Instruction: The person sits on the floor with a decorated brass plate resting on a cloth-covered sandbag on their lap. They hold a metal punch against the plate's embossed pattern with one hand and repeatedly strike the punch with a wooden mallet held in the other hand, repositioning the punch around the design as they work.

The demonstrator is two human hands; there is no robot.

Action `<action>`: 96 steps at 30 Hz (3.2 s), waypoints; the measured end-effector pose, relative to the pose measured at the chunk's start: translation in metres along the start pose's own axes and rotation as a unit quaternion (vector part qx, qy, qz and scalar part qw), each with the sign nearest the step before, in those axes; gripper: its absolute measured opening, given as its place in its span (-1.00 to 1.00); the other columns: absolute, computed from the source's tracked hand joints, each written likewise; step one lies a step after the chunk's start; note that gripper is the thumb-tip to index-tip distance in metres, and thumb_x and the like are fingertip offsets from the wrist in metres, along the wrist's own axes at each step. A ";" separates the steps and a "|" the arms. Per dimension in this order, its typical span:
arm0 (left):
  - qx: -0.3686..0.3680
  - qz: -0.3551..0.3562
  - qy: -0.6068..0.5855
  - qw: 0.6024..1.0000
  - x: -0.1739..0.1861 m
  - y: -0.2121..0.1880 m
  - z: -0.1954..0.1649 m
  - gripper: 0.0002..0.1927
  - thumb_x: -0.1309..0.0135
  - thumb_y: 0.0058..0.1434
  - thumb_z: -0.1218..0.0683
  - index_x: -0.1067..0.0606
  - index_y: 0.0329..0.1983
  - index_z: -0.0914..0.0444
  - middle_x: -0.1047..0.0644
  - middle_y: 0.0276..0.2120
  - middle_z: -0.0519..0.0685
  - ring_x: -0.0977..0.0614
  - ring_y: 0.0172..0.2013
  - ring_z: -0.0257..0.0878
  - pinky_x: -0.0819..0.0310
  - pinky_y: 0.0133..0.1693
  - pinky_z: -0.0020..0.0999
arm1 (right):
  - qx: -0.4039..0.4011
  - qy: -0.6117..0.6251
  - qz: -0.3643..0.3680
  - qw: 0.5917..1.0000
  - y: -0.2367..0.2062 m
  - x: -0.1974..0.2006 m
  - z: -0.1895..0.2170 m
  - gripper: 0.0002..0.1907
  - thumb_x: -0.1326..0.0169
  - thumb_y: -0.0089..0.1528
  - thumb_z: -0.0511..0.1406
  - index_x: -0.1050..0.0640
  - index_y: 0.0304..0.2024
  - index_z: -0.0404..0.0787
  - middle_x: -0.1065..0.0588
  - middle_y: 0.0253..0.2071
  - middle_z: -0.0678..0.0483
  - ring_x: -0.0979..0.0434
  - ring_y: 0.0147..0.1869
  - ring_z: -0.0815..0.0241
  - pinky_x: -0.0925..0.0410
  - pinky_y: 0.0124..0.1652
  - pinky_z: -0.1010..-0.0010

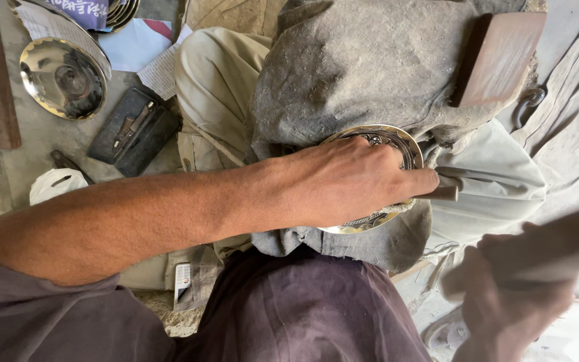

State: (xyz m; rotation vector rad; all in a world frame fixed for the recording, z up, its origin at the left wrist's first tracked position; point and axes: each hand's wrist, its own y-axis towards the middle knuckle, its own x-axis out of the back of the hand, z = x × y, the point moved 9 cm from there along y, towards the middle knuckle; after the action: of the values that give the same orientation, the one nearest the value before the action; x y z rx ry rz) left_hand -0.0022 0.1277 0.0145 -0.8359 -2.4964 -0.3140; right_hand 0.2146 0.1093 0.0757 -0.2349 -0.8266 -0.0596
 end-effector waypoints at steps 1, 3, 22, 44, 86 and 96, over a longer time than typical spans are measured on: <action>0.003 0.008 -0.011 1.000 -0.001 0.001 0.001 -0.68 0.09 0.33 0.32 -0.38 0.15 0.34 -0.43 -0.66 -0.07 -0.56 -0.70 -0.36 -0.49 -0.76 -0.46 | 0.057 -0.123 0.000 0.991 -0.001 0.000 0.007 -0.42 -0.27 0.07 -0.42 -0.48 0.16 -0.35 -0.59 -0.16 -0.10 -0.62 -0.14 0.07 -0.47 -0.03 0.27; 0.013 0.022 -0.032 0.999 -0.001 0.003 0.004 -0.65 0.09 0.31 0.32 -0.38 0.17 0.33 -0.44 -0.66 -0.06 -0.56 -0.72 -0.36 -0.50 -0.77 -0.49 | 0.170 -0.356 0.005 0.919 -0.007 -0.008 0.017 -0.50 -0.28 0.06 -0.49 -0.54 0.07 -0.45 -0.60 -0.19 -0.20 -0.65 -0.10 -0.05 -0.48 -0.03 0.17; 0.012 0.076 -0.021 0.997 0.003 0.002 0.002 -0.77 0.10 0.38 0.26 -0.40 0.09 0.35 -0.45 -0.69 -0.06 -0.55 -0.73 -0.37 -0.45 -0.79 -0.40 | 0.087 -0.233 0.000 0.969 -0.016 -0.009 -0.006 -0.52 -0.23 0.13 -0.42 -0.50 0.10 -0.45 -0.62 -0.21 -0.07 -0.65 -0.11 0.08 -0.46 0.11 0.27; 0.216 -0.412 0.074 0.882 0.049 -0.133 -0.032 -0.76 -0.16 0.30 0.23 -0.29 -0.20 0.27 -0.46 -0.61 0.01 -0.58 -0.62 -0.15 -0.43 -0.58 -0.19 | 0.087 0.071 0.268 0.957 -0.035 -0.053 0.018 -0.46 -0.11 -0.05 -0.46 -0.48 0.03 -0.35 -0.53 -0.29 0.00 -0.57 -0.29 0.18 -0.44 -0.30 0.36; 0.151 -0.250 0.006 0.956 0.014 -0.036 -0.024 -0.53 -0.25 0.30 0.03 -0.39 0.20 0.22 -0.53 -0.31 -0.02 -0.63 -0.34 -0.23 -0.55 -0.36 -0.25 | 0.418 -0.232 0.161 0.864 0.052 0.003 0.062 -0.47 0.06 0.26 -0.64 -0.27 0.30 -0.56 -0.50 -0.12 -0.46 -0.60 -0.23 -0.18 -0.53 -0.30 0.20; 0.157 -0.229 0.034 0.960 0.004 -0.034 -0.016 -0.48 -0.25 0.32 0.04 -0.35 0.28 0.22 -0.49 -0.36 -0.06 -0.55 -0.43 -0.31 -0.50 -0.50 -0.38 | 0.352 -0.197 0.143 0.904 0.038 0.005 0.028 -0.49 0.04 0.26 -0.63 -0.29 0.28 -0.55 -0.50 -0.13 -0.43 -0.60 -0.23 -0.16 -0.52 -0.30 0.22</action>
State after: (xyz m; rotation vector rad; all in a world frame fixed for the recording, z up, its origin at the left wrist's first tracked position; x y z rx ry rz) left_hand -0.0193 0.0973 0.0280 -0.1146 -2.5587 -0.0884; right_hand 0.2032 0.1529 0.0908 0.3310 -1.1539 0.5764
